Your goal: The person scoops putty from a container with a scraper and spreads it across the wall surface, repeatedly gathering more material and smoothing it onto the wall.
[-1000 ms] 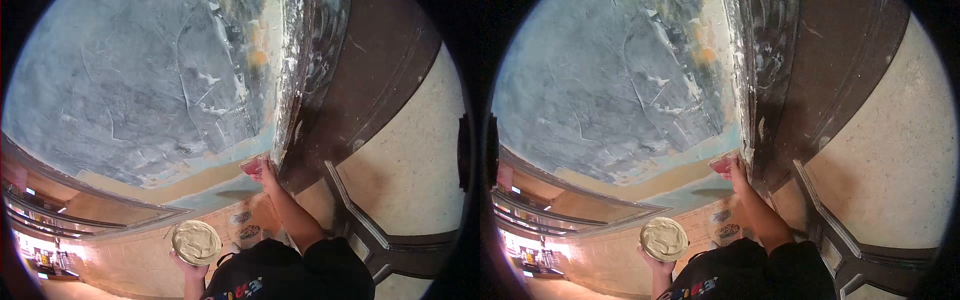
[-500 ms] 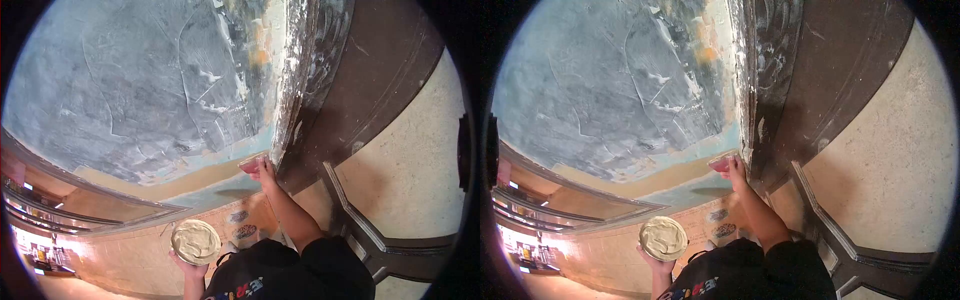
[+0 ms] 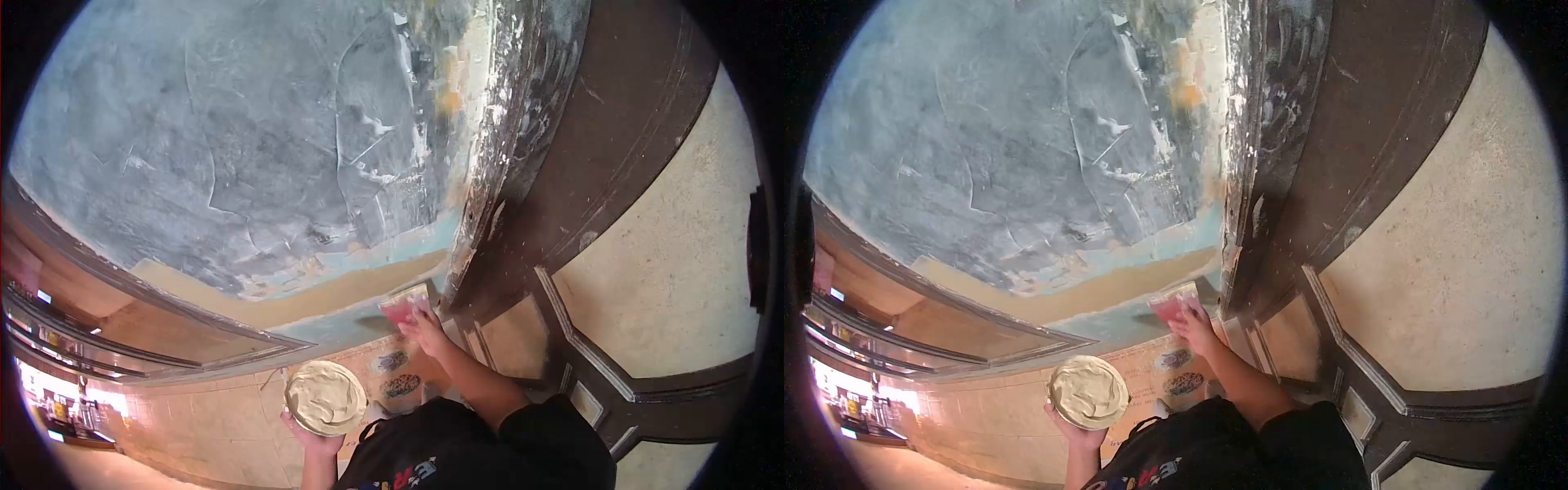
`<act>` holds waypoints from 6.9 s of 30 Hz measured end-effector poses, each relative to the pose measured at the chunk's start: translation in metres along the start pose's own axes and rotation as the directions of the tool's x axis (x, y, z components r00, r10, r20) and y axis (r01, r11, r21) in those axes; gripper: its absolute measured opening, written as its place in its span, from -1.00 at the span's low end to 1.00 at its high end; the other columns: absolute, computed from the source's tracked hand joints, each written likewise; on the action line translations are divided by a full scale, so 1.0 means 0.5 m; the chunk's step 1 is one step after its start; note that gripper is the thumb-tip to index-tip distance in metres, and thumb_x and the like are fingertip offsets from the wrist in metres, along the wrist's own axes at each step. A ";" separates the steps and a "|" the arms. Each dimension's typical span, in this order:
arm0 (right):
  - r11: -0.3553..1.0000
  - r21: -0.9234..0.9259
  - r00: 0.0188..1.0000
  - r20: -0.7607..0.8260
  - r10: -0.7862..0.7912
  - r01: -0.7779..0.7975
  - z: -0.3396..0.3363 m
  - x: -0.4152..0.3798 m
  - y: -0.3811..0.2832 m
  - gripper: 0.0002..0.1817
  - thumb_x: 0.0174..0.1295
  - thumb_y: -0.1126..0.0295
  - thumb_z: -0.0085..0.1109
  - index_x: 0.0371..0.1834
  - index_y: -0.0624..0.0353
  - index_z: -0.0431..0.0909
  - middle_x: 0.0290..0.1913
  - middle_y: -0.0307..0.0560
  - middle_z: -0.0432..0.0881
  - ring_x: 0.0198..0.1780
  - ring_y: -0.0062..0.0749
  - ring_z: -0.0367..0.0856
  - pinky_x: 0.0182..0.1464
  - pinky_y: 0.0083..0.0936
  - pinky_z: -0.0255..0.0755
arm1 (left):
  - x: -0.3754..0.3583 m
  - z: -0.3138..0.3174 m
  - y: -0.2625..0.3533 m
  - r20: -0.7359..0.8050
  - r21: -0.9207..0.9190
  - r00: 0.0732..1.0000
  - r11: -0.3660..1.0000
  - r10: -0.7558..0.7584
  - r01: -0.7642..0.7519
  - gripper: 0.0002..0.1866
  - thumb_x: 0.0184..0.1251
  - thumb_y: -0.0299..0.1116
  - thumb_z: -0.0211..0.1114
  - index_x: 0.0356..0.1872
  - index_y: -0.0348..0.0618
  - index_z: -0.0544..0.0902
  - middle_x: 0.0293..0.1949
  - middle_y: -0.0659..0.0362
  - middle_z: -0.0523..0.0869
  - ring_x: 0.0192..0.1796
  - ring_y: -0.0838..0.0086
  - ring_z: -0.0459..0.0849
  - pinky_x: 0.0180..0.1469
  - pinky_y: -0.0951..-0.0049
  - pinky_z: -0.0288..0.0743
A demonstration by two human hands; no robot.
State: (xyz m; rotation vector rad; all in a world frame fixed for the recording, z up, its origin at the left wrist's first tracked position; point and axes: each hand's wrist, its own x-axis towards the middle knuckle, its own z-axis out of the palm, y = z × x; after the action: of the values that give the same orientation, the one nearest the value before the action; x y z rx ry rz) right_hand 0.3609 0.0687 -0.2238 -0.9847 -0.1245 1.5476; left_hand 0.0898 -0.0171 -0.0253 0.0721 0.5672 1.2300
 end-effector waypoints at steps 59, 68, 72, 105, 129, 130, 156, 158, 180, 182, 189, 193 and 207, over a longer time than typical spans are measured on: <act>0.992 -0.068 0.981 -0.152 -0.120 0.111 -0.006 0.026 -0.063 -0.57 0.28 -0.03 0.09 -0.01 0.03 0.33 -0.25 -0.15 0.50 -0.45 -0.33 0.64 -0.46 -0.44 0.58 | -0.004 -0.018 -0.028 -0.051 0.079 0.997 0.996 0.052 -0.048 -0.13 0.08 0.41 -0.03 0.34 0.07 0.25 0.35 0.12 0.26 0.35 0.12 0.27 0.30 -0.06 0.24; 0.979 -0.199 0.953 -0.301 -0.023 -0.039 -0.059 0.055 -0.056 -0.67 0.36 0.05 -0.01 -0.17 0.11 0.38 -0.35 -0.18 0.50 -0.49 -0.43 0.61 -0.61 -0.50 0.50 | -0.004 -0.012 -0.054 0.024 -0.008 1.000 1.000 0.014 -0.014 -0.15 0.13 0.40 -0.11 0.35 0.05 0.24 0.37 0.09 0.24 0.37 0.10 0.24 0.33 -0.09 0.17; 0.965 -0.217 0.967 -0.237 0.097 -0.150 -0.127 -0.016 0.053 -0.62 0.27 0.02 0.12 -0.06 0.02 0.32 -0.30 -0.17 0.50 -0.42 -0.40 0.65 -0.48 -0.47 0.57 | -0.011 -0.008 -0.061 -0.057 -0.083 0.998 0.996 0.011 -0.015 -0.14 0.13 0.41 -0.13 0.36 0.05 0.24 0.37 0.09 0.24 0.36 0.09 0.26 0.32 -0.09 0.20; 0.040 -0.943 0.898 0.300 -0.322 0.330 0.090 -0.038 0.117 -0.78 0.16 0.27 0.13 -0.35 0.22 0.54 -0.36 0.17 0.59 -0.22 0.05 0.59 -0.21 -0.19 0.44 | -0.086 -0.080 0.120 -0.056 0.022 0.997 0.998 0.055 -0.053 -0.17 -0.02 0.24 0.11 0.28 0.00 0.33 0.26 0.08 0.40 0.27 0.11 0.39 0.23 -0.01 0.33; 0.263 -0.946 0.832 0.010 -0.555 0.187 0.073 -0.111 0.275 -0.78 0.12 0.28 0.18 -0.34 0.24 0.56 -0.41 0.08 0.63 -0.36 -0.11 0.63 -0.30 -0.34 0.44 | -0.041 -0.215 0.291 0.224 0.594 0.972 0.782 0.064 -0.189 -0.25 0.18 0.05 0.15 0.32 -0.06 0.11 0.24 0.01 0.33 0.27 0.22 0.37 0.27 0.12 0.30; 0.276 -0.944 0.842 0.006 -0.539 0.183 0.095 -0.105 0.300 -0.77 0.12 0.26 0.19 -0.34 0.23 0.57 -0.40 0.08 0.63 -0.35 -0.11 0.64 -0.29 -0.34 0.45 | -0.040 -0.203 0.299 0.258 0.692 0.962 0.678 0.088 -0.247 -0.27 0.23 0.15 0.05 0.32 -0.05 0.15 0.26 0.03 0.32 0.28 0.21 0.36 0.28 0.12 0.29; -0.232 -0.870 0.705 0.490 -0.512 0.436 0.388 -0.073 0.215 -0.78 0.23 0.18 0.08 -0.28 0.04 0.61 -0.32 0.01 0.64 -0.29 -0.01 0.62 -0.28 -0.20 0.48 | -0.051 -0.220 0.356 0.138 0.199 0.990 0.980 -0.021 -0.007 -0.20 0.13 0.31 -0.14 0.30 -0.01 0.27 0.26 0.10 0.36 0.29 0.19 0.36 0.25 -0.03 0.27; -0.363 -0.799 0.669 0.600 -0.438 0.480 0.473 -0.053 0.233 -0.77 0.23 0.15 0.09 -0.24 0.00 0.62 -0.31 -0.02 0.64 -0.31 -0.05 0.62 -0.28 -0.20 0.47 | -0.040 -0.231 0.351 0.080 0.060 0.993 0.994 -0.090 0.086 -0.20 0.15 0.30 -0.18 0.30 -0.03 0.27 0.26 0.10 0.36 0.29 0.20 0.35 0.25 -0.02 0.27; -0.397 -0.756 0.557 0.653 -0.513 0.520 0.589 -0.046 0.192 -0.73 0.21 0.14 0.08 -0.38 0.11 0.55 -0.35 0.01 0.61 -0.32 0.05 0.59 -0.29 -0.16 0.47 | -0.030 -0.195 0.358 0.139 -0.119 0.981 0.981 -0.137 0.154 -0.27 0.14 -0.15 0.27 0.31 -0.06 0.15 0.20 0.03 0.38 0.23 0.25 0.41 0.19 0.13 0.40; -0.284 -0.832 0.594 0.543 -0.593 0.477 0.555 -0.050 0.168 -0.72 0.21 0.13 0.08 -0.38 0.13 0.55 -0.36 0.02 0.61 -0.32 0.05 0.59 -0.28 -0.16 0.47 | -0.039 -0.182 0.357 0.367 0.202 0.930 0.973 0.028 -0.109 -0.27 0.19 0.11 0.04 0.32 -0.06 0.19 0.24 0.04 0.36 0.26 0.20 0.39 0.22 0.06 0.35; 0.010 -0.944 0.709 0.240 -0.663 0.329 0.293 -0.052 0.217 -0.74 0.23 0.21 0.14 -0.30 0.21 0.56 -0.51 -0.01 0.59 -0.48 -0.19 0.58 -0.40 -0.35 0.43 | -0.039 -0.255 0.362 0.080 0.072 0.988 0.989 -0.131 0.126 -0.15 0.13 0.36 -0.22 0.33 -0.03 0.26 0.28 0.04 0.34 0.28 0.14 0.36 0.25 0.01 0.29; 0.472 -0.777 0.838 0.127 -0.531 0.417 0.308 -0.031 0.341 -0.76 0.26 0.24 0.17 -0.29 0.22 0.57 -0.49 -0.22 0.58 -0.47 -0.52 0.53 -0.43 -0.48 0.41 | -0.037 -0.267 0.363 0.033 0.130 0.997 0.989 -0.075 0.070 -0.14 0.11 0.36 -0.14 0.33 -0.02 0.25 0.29 0.05 0.34 0.29 0.13 0.36 0.26 0.01 0.29; 0.884 -0.210 0.895 0.266 -0.359 0.417 0.807 -0.093 0.279 -0.78 0.35 0.29 0.04 -0.16 0.24 0.48 -0.31 -0.27 0.60 -0.45 -0.69 0.47 -0.46 -0.69 0.38 | -0.067 -0.271 0.362 -0.062 0.100 0.998 0.994 -0.034 0.040 -0.18 0.10 0.32 -0.12 0.31 -0.01 0.30 0.28 0.07 0.38 0.29 0.13 0.37 0.28 -0.02 0.25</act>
State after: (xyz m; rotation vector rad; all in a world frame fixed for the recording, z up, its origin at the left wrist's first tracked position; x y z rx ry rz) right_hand -0.0072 0.1721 -0.0276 -0.9194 -0.6634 1.2766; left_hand -0.1353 -0.0173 -0.0659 0.1096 0.6803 1.1703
